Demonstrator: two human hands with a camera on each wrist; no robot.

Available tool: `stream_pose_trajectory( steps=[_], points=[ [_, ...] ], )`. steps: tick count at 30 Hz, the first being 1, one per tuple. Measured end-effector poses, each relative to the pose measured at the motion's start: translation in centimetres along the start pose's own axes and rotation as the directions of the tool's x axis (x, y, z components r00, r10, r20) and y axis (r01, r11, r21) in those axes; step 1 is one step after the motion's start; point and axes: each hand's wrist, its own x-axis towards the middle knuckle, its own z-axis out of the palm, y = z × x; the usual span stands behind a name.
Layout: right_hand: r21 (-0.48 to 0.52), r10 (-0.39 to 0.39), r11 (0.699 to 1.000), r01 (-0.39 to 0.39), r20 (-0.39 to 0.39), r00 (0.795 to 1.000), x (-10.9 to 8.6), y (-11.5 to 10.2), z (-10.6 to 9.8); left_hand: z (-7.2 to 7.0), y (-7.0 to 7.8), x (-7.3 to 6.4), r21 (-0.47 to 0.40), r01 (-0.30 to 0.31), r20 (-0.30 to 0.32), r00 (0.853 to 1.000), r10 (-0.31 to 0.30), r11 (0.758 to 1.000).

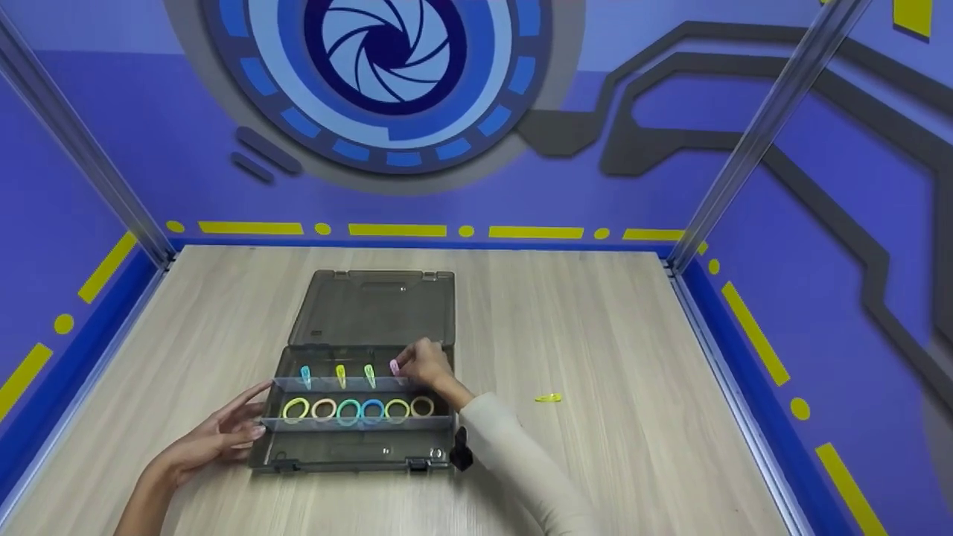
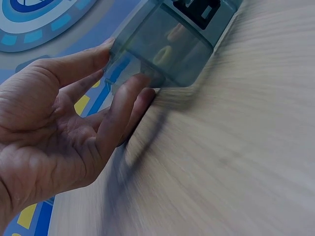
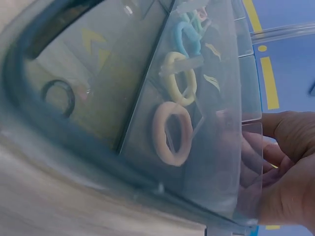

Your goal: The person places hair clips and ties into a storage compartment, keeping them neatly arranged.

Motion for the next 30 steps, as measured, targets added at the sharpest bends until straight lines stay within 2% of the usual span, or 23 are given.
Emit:
stream_pose_trajectory(
  steps=[5, 13, 21, 27, 30],
  points=[
    [-0.034, 0.045, 0.998, -0.046, -0.006, 0.999, 0.0, -0.2, 0.5, 0.0, -0.1, -0.1, -0.004, -0.002, 0.002, 1.000, 0.002, 1.000],
    [-0.031, 0.106, 0.994, -0.107, -0.034, 0.994, -0.2, -0.3, 1.0, 0.2, -0.3, -0.2, -0.011, 0.007, 0.007, 1.000, -0.007, 1.000],
    [-0.054, 0.062, 0.996, -0.064, -0.038, 0.997, -0.2, -0.3, 0.9, 0.0, -0.3, -0.1, -0.015, -0.023, 0.030, 0.999, 0.023, 1.000],
    [-0.089, 0.004, 0.996, -0.007, -0.043, 0.999, -0.1, -0.1, 0.4, -0.1, -0.2, 0.0, -0.008, -0.025, 0.022, 0.999, 0.025, 1.000],
    [-0.064, -0.007, 0.998, 0.005, -0.033, 0.999, -0.1, 0.0, -0.1, -0.2, -0.1, 0.0, -0.002, -0.026, 0.022, 0.999, 0.027, 1.000]
  ],
)
